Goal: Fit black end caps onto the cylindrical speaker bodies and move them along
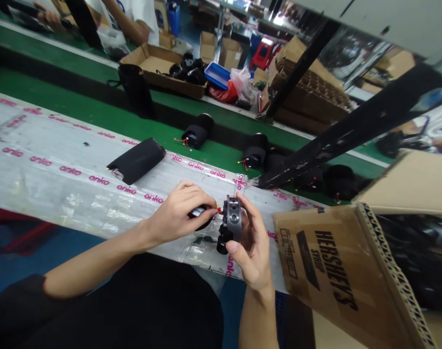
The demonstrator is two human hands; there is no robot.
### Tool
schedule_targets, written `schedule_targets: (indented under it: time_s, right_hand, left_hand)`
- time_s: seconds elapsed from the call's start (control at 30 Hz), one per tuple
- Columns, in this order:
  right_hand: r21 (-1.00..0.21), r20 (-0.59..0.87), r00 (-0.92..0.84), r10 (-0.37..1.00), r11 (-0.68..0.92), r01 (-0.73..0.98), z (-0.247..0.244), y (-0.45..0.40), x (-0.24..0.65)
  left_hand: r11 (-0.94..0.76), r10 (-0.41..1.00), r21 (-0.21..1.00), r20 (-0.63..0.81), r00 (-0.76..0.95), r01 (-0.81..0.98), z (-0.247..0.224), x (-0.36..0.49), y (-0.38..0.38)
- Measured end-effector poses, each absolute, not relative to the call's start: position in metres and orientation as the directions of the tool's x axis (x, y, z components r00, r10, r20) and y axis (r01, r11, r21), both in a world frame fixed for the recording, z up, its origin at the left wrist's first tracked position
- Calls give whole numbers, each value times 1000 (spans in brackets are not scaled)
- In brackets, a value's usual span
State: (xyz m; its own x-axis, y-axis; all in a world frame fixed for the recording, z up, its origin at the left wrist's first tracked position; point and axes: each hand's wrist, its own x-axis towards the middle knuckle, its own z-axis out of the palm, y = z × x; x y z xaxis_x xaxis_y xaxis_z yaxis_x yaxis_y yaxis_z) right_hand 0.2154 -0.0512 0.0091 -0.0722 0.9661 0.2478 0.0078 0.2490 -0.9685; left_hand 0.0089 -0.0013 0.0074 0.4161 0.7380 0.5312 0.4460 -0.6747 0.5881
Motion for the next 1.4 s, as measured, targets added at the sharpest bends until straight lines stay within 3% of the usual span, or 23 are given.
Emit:
schedule_targets:
  time_s: [0.4,0.53,0.7,0.8,1.17,1.4]
  right_hand:
    - [-976,214,-137,967,218,15,-17,-45,235]
    - [-961,264,-139,954,273,49,-11,-46,233]
    - [-916,334,-186,924,365,169,5,-46,227]
    - [-910,324,-127,938,345,230,6,-44,225]
    - [-952,273,-45,961,276,133,0,-46,215]
    - [-992,123,36,992,122,27,-16,-58,210]
  left_hand:
    - [-678,730,622,511,454,392,7,7,4]
    - [-692,719,597,512,471,407,9,7,5]
    - [-719,693,528,493,526,451,13,6,9]
    - [-742,666,515,495,558,429,11,6,9]
    - [-568,820,755,487,299,327,4,3,-8]
    - [-595,804,737,540,249,321,-1,6,-15]
